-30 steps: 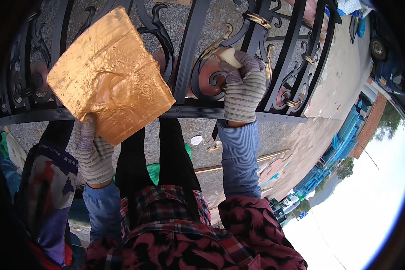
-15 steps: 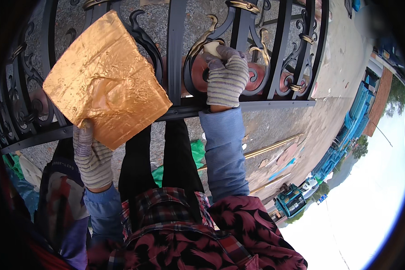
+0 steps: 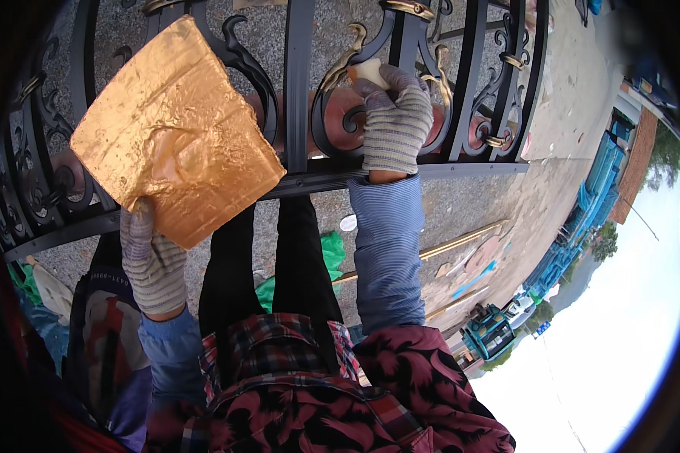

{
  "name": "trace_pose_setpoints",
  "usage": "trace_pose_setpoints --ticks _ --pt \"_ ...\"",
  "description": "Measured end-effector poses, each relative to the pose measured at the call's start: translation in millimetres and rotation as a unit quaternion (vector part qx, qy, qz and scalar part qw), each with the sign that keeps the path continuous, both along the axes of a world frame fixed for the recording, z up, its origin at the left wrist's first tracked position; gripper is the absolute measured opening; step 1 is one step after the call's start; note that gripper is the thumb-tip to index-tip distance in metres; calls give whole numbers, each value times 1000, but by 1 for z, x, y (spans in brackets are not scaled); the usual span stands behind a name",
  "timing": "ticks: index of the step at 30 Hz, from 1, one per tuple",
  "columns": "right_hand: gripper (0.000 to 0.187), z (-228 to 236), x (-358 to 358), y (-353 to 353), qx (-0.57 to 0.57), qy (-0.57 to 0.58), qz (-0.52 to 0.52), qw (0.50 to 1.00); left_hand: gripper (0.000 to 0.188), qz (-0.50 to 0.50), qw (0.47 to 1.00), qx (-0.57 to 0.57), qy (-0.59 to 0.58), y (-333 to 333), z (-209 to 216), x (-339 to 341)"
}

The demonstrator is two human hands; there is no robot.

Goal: The person applies gold paint to the ornate scrollwork of a black metal gate using a small brush. They hold a gold paint container in the left hand and repeatedly brush the decorative elements while another person works nearby.

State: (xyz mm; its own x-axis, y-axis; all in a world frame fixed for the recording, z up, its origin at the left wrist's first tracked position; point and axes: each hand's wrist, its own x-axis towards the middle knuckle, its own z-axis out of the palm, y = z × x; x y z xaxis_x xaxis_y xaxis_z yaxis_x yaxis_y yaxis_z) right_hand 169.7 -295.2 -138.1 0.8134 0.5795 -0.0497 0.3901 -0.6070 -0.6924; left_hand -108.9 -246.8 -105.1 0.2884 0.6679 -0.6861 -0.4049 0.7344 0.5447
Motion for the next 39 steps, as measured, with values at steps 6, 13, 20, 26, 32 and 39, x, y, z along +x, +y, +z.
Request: trace_pose_setpoints --ticks 6,13,20,26,32,39 --pt "27 -2 -9 -14 -73 -19 114 991 58 4 1000 -8 2 -2 0 -4" --pt "20 2 17 14 -19 -82 143 986 60 12 1000 -12 7 -3 0 -4" --pt "26 8 2 -8 -152 -94 212 961 60 12 1000 -20 -5 -5 0 -4" --pt "28 8 6 -4 -87 -112 218 966 52 27 1000 -6 13 -12 6 9" --pt "28 6 14 -7 -131 -128 206 961 49 36 999 -27 -24 -17 5 17" --pt "27 40 24 -14 -78 32 59 995 52 13 996 -60 -59 -27 -4 37"
